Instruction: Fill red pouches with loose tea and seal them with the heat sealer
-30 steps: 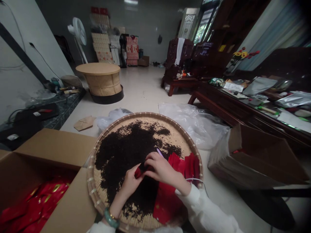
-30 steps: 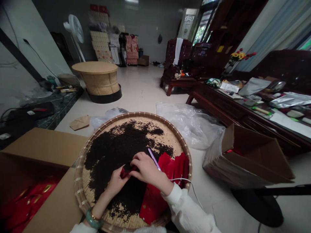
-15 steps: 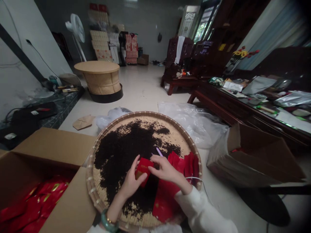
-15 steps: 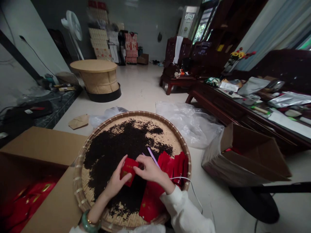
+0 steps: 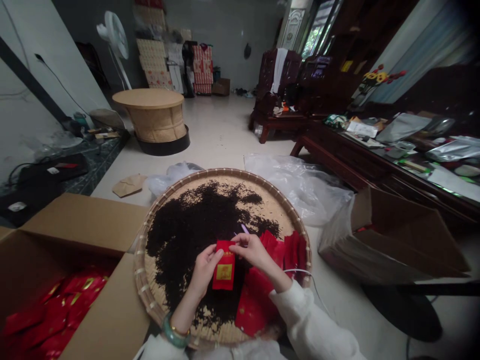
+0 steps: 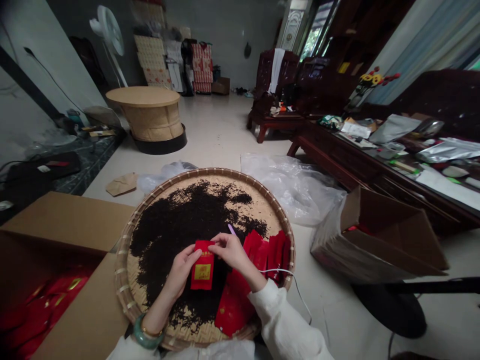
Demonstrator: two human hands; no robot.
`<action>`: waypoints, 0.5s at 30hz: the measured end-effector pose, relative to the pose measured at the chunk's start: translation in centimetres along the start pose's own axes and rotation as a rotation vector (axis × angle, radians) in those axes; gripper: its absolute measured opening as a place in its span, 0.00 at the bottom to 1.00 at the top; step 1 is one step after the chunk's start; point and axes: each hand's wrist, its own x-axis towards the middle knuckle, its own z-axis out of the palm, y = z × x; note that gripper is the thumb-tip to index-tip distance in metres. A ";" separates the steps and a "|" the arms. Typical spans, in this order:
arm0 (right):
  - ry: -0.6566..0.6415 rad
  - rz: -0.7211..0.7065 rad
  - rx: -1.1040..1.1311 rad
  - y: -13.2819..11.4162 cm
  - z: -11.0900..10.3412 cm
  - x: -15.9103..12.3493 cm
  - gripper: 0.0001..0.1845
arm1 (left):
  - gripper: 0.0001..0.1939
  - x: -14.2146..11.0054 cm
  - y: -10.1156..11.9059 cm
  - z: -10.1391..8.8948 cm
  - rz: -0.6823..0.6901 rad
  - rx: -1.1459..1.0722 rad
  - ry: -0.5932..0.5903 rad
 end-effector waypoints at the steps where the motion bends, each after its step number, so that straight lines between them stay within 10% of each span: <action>1: -0.005 0.001 0.009 0.0 0.0 0.0 0.16 | 0.23 0.1 0.1 0.1 0.000 -0.009 0.023; 15: 0.036 0.068 0.052 1.6 1.3 0.3 0.16 | 0.22 0.2 -1.2 0.0 -0.168 -0.129 -0.085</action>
